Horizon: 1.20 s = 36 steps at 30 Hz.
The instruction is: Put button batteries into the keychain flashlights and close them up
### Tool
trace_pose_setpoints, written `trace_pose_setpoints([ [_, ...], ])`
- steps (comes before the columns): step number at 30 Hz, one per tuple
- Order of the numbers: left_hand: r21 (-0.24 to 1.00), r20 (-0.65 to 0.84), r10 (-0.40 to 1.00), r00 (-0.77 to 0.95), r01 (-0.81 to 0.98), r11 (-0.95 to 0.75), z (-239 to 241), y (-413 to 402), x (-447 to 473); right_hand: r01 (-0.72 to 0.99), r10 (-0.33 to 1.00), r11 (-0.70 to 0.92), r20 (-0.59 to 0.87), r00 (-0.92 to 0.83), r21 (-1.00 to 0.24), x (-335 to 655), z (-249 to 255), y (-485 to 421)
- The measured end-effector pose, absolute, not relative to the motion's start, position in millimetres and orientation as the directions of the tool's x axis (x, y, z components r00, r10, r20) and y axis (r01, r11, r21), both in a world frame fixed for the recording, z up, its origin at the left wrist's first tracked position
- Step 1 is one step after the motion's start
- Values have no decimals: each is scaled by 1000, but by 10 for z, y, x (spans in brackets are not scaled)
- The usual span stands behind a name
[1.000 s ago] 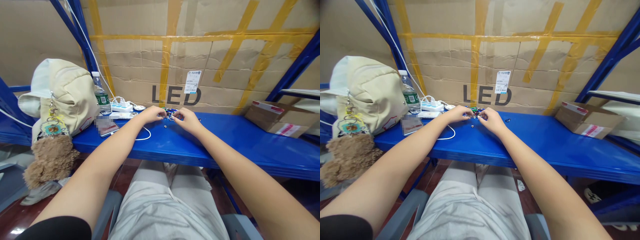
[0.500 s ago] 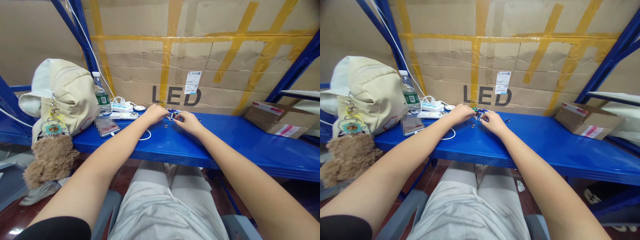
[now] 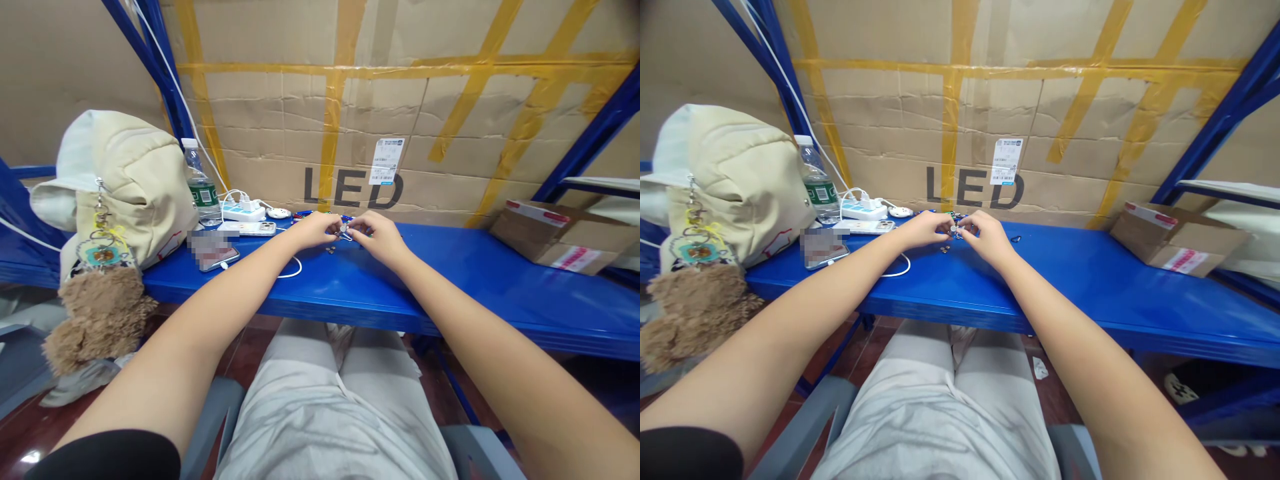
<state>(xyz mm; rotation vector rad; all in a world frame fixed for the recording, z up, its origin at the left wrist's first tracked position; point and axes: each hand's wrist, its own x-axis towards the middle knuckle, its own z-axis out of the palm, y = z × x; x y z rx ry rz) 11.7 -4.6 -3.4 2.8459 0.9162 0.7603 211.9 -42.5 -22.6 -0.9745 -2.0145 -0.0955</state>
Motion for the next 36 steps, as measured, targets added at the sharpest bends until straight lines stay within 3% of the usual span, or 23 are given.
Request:
trace_pose_setpoints([
  [4, 137, 432, 545, 719, 545, -827, -29, -46, 114, 678, 579, 699, 736, -351, -227, 2105, -214, -449],
  [14, 142, 433, 554, 711, 553, -821, -23, -48, 112, 767, 542, 641, 724, -426, -28, 2072, -155, -551],
  [24, 130, 567, 433, 700, 443, -887, -41, 41, 77, 764, 583, 619, 758, -292, -182, 2110, -158, -576],
  [29, 147, 567, 474, 673, 484, -863, -69, 81, 51, 759, 708, 618, 566, -423, -206, 2106, -267, -467],
  [36, 147, 544, 523, 656, 539, -830, -76, 102, 26, 766, 746, 622, 422, -516, -163, 2000, -362, -352],
])
